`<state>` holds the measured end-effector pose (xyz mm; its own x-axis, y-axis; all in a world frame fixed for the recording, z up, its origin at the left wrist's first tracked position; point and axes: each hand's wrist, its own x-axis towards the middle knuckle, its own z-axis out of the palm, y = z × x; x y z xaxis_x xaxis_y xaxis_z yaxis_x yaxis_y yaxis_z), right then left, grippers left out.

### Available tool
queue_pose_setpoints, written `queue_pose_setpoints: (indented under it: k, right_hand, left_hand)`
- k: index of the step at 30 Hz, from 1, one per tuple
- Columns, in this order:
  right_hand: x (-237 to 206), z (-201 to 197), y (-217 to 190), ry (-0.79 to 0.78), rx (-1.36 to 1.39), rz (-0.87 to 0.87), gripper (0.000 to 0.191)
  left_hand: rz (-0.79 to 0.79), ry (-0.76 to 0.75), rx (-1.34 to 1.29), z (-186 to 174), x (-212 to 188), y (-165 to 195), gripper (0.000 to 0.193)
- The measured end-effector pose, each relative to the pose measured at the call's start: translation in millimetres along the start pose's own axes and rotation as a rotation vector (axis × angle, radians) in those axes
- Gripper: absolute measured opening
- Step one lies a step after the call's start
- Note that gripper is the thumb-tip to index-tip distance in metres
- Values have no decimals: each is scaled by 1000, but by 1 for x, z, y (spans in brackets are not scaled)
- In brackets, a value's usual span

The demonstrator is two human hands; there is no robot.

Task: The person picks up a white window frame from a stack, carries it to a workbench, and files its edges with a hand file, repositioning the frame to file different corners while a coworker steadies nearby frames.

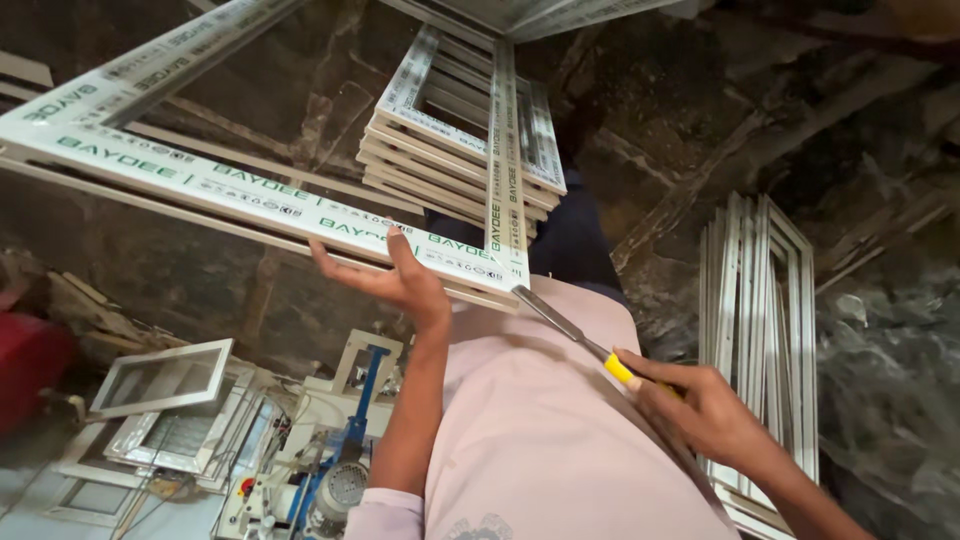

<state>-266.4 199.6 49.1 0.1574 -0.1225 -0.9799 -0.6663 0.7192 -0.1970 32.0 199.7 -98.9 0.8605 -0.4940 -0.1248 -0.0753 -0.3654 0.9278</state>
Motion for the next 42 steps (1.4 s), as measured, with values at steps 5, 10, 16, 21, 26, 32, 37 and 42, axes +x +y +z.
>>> queue_pose_setpoints:
  k: [5,10,16,21,26,32,37,42]
  right_hand:
    - [4,8,8,28,-51,-44,47]
    - [8,8,0,32,-8,-48,45]
    - [10,12,-17,17,57,58,47]
    - [12,20,-18,60,21,32,48]
    - [18,15,-24,26,102,-49,46]
    - [22,11,-24,-16,191,128,43]
    - [22,15,-26,15,169,-98,44]
    - [39,2,-29,19,-21,-146,45]
  left_hand:
    - [27,6,147,1,-4,7,84]
    - [-33,6,6,5,1,12,83]
    - [15,4,21,5,0,11,84]
    - [49,23,161,4,-2,9,84]
    - [27,-1,45,3,5,7,83]
    - [-20,-8,2,1,6,7,85]
    - [6,-8,4,7,3,7,86]
    - [93,30,165,8,-11,7,88]
